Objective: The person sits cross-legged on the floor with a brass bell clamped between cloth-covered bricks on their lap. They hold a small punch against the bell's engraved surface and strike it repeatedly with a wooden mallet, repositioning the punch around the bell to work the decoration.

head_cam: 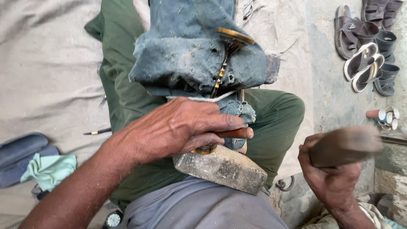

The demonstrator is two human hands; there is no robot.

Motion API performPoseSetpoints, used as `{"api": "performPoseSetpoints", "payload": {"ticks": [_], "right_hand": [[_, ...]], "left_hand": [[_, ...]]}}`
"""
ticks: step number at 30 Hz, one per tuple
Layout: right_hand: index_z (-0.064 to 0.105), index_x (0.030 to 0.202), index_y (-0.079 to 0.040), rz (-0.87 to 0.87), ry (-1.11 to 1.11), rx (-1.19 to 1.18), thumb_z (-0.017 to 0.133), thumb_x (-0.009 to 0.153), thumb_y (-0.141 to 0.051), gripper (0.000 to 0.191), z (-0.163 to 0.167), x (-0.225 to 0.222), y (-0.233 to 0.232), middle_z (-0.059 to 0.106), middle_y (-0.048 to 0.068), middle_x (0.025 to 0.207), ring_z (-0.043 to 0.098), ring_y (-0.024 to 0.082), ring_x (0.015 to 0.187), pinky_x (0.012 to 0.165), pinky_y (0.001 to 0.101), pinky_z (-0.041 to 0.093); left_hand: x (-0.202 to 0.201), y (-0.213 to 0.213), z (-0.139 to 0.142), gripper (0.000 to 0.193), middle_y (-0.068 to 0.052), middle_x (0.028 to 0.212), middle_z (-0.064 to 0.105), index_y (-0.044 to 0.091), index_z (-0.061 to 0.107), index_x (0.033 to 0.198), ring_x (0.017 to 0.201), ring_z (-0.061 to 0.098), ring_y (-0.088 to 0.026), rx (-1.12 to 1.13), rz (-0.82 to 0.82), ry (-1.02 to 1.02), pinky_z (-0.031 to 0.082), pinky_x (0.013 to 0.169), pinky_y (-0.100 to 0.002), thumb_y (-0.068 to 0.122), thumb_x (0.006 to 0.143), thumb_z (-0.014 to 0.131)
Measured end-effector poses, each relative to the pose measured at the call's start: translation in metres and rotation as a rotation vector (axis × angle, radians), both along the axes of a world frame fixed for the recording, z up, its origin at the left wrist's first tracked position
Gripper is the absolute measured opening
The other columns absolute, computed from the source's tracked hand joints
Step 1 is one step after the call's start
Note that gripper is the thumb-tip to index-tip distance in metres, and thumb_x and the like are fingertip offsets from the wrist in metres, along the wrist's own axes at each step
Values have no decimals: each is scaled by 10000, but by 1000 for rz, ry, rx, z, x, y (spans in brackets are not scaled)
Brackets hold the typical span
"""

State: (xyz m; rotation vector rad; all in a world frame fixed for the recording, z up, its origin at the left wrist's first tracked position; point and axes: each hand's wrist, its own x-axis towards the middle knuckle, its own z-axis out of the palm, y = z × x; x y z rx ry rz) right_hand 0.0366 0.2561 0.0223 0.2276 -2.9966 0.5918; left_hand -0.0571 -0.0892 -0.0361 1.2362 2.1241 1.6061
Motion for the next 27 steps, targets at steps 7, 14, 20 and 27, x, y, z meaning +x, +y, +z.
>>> {"api": "performPoseSetpoints", "payload": {"ticks": [7, 14, 20, 27], "right_hand": [[688, 1074, -4, -30, -9, 60, 756, 835, -8, 249, -2, 2, 9, 692, 109, 901, 667, 175, 720, 659, 343, 542], [658, 1046, -21, -18, 73, -29, 748, 902, -8, 170, -3, 7, 10, 694, 102, 970, 708, 168, 866, 749, 292, 578], [650, 1064, -11, -70, 78, -107, 761, 918, 1, 183, -5, 9, 7, 697, 103, 1010, 711, 220, 936, 860, 300, 581], [648, 1060, 7, -31, 54, -7, 754, 821, 45, 265, 6, 0, -9, 681, 123, 975, 689, 220, 886, 822, 336, 563]], "left_hand": [[-1, 1, -4, 435, -31, 998, 738, 136, 634, 1334, 856, 679, -264, 45, 10, 3, 552, 715, -432, 224, 914, 706], [-2, 0, -5, 440, -19, 1003, 754, 133, 638, 1328, 849, 688, -261, 35, -3, 5, 553, 700, -430, 206, 903, 728], [-3, 0, 0, 455, 24, 1196, 783, 121, 598, 1365, 888, 700, -256, 160, -43, -13, 569, 744, -415, 180, 924, 693], [-4, 0, -1, 461, 0, 1081, 751, 179, 594, 1395, 853, 679, -262, 115, -31, -9, 548, 721, -431, 222, 948, 697]]}}
